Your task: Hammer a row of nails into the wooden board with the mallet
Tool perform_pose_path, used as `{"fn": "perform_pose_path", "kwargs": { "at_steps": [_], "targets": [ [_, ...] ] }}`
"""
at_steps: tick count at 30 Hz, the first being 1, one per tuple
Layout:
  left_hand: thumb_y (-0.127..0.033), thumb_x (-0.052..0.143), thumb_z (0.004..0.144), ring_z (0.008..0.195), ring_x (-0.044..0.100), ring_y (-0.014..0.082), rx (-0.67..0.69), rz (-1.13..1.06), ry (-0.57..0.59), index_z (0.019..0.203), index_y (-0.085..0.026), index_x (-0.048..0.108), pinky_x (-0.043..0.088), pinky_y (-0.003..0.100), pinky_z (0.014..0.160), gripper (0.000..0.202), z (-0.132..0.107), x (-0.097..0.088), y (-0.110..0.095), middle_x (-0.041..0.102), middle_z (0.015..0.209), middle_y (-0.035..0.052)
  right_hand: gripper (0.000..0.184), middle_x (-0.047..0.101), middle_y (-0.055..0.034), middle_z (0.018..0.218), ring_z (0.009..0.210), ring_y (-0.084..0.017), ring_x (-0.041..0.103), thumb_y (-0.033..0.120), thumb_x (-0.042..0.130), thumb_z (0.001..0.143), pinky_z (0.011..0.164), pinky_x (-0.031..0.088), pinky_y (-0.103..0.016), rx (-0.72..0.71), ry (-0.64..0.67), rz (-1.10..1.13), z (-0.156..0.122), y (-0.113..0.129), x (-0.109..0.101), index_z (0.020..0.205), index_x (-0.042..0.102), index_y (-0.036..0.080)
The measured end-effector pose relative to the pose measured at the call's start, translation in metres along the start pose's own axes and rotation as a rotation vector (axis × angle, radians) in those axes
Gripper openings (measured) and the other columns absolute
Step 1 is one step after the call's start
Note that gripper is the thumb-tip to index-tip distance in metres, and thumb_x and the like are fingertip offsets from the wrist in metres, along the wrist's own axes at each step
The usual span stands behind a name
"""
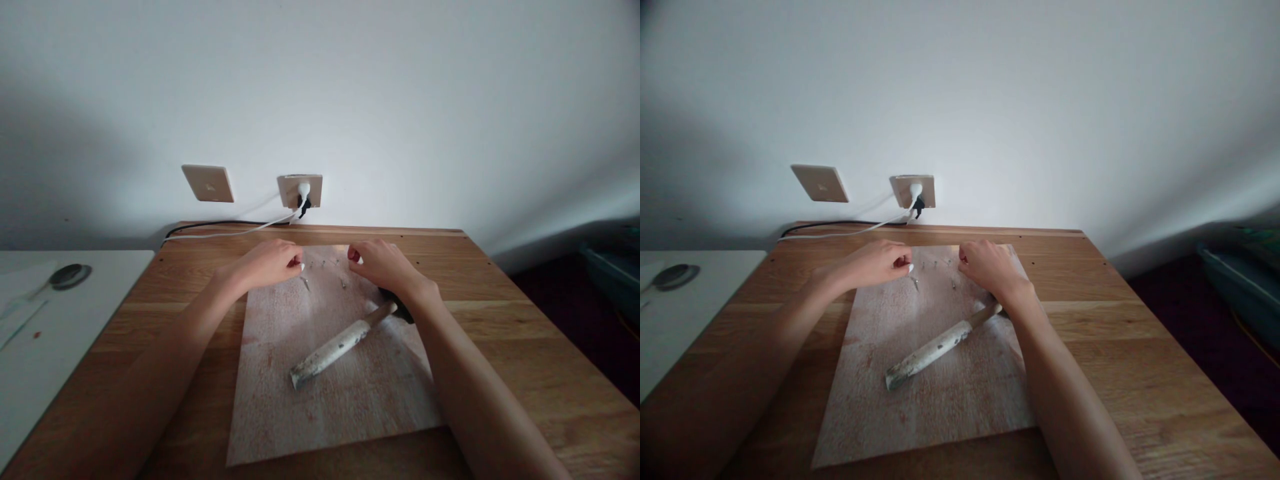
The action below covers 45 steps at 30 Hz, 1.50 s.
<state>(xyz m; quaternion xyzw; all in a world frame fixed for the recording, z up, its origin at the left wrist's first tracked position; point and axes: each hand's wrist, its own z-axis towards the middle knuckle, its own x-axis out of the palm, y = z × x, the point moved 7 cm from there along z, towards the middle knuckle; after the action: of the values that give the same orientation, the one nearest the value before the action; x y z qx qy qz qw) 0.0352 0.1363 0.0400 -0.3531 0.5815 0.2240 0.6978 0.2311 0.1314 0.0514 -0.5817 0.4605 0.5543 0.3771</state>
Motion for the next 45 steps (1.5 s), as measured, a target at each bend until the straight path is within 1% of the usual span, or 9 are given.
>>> {"fn": "perform_pose_path", "kwargs": {
  "at_steps": [2,5,7,10,21,26,33,40,45],
  "targets": [
    [-0.015,0.059,0.089,0.077,0.068,0.019,0.014,-0.028,0.017,0.085,-0.019,0.071,0.044,0.029,0.07,0.013,0.0,-0.001,-0.003,0.076,0.087,0.0037,0.02,0.082,-0.0089,0.104,0.094,-0.023,0.075,0.017,0.061,0.094,0.081,0.05,-0.028,-0.061,-0.008,0.059,-0.001,0.005,-0.002,0.104,0.079,0.02],
    [-0.015,0.058,0.09,0.077,0.069,0.0194,0.019,-0.07,0.038,0.085,-0.019,0.072,0.044,0.029,0.071,0.015,-0.001,-0.001,-0.006,0.077,0.086,0.0037,0.017,0.082,-0.0049,0.097,0.084,-0.018,0.073,0.016,0.064,0.093,0.076,0.049,-0.025,-0.17,0.014,0.148,-0.002,0.017,-0.002,0.099,0.079,0.02],
    [-0.017,0.058,0.091,0.079,0.07,0.0201,0.007,-0.083,0.043,0.087,-0.02,0.073,0.044,0.029,0.071,0.016,-0.001,0.001,-0.005,0.077,0.086,0.0041,0.017,0.082,-0.0042,0.096,0.082,-0.017,0.072,0.014,0.064,0.093,0.075,0.048,-0.024,-0.228,0.032,0.19,-0.002,0.024,0.0,0.098,0.079,0.019],
    [-0.018,0.058,0.09,0.079,0.07,0.0201,-0.004,-0.085,0.055,0.088,-0.021,0.074,0.044,0.029,0.07,0.016,-0.001,0.004,-0.002,0.077,0.086,0.0041,0.018,0.081,-0.0058,0.096,0.083,-0.018,0.072,0.01,0.063,0.093,0.075,0.048,-0.025,-0.264,0.031,0.217,-0.002,0.031,0.002,0.097,0.079,0.017],
    [-0.018,0.058,0.09,0.072,0.064,0.0191,-0.014,-0.074,0.053,0.079,-0.02,0.07,0.039,0.03,0.067,0.016,-0.001,0.002,-0.003,0.073,0.08,0.0038,0.019,0.081,-0.0078,0.094,0.08,-0.019,0.07,0.008,0.061,0.093,0.076,0.047,-0.029,-0.297,0.005,0.225,-0.003,0.044,0.002,0.094,0.079,0.016],
    [-0.018,0.058,0.09,0.07,0.063,0.0184,-0.018,-0.091,0.059,0.079,-0.02,0.069,0.038,0.03,0.067,0.015,-0.001,0.003,-0.002,0.072,0.079,0.0033,0.019,0.081,-0.0075,0.095,0.082,-0.019,0.071,0.008,0.062,0.093,0.076,0.047,-0.028,-0.294,0.003,0.221,-0.002,0.042,0.004,0.094,0.079,0.016],
    [-0.018,0.058,0.091,0.071,0.064,0.0191,0.016,-0.065,0.048,0.078,-0.02,0.069,0.039,0.03,0.066,0.016,-0.001,0.002,-0.003,0.072,0.079,0.0037,0.019,0.081,-0.0077,0.094,0.082,-0.019,0.07,0.008,0.061,0.093,0.075,0.046,-0.027,-0.284,-0.007,0.216,-0.002,0.036,0.004,0.095,0.079,0.016],
    [-0.018,0.058,0.091,0.072,0.065,0.0193,0.004,-0.061,0.054,0.08,-0.02,0.069,0.04,0.03,0.065,0.015,-0.001,0.003,-0.004,0.073,0.08,0.0034,0.019,0.081,-0.0074,0.095,0.08,-0.019,0.07,0.01,0.061,0.093,0.074,0.046,-0.027,-0.292,-0.011,0.223,-0.002,0.036,0.002,0.097,0.078,0.016],
    [-0.017,0.059,0.09,0.069,0.064,0.0187,0.018,-0.067,0.037,0.076,-0.02,0.067,0.039,0.031,0.064,0.016,-0.001,0.004,-0.003,0.072,0.078,0.0033,0.019,0.08,-0.0079,0.096,0.084,-0.02,0.07,0.01,0.06,0.094,0.077,0.046,-0.028,-0.294,0.003,0.216,-0.002,0.038,0.004,0.095,0.078,0.016]
  ]
}}
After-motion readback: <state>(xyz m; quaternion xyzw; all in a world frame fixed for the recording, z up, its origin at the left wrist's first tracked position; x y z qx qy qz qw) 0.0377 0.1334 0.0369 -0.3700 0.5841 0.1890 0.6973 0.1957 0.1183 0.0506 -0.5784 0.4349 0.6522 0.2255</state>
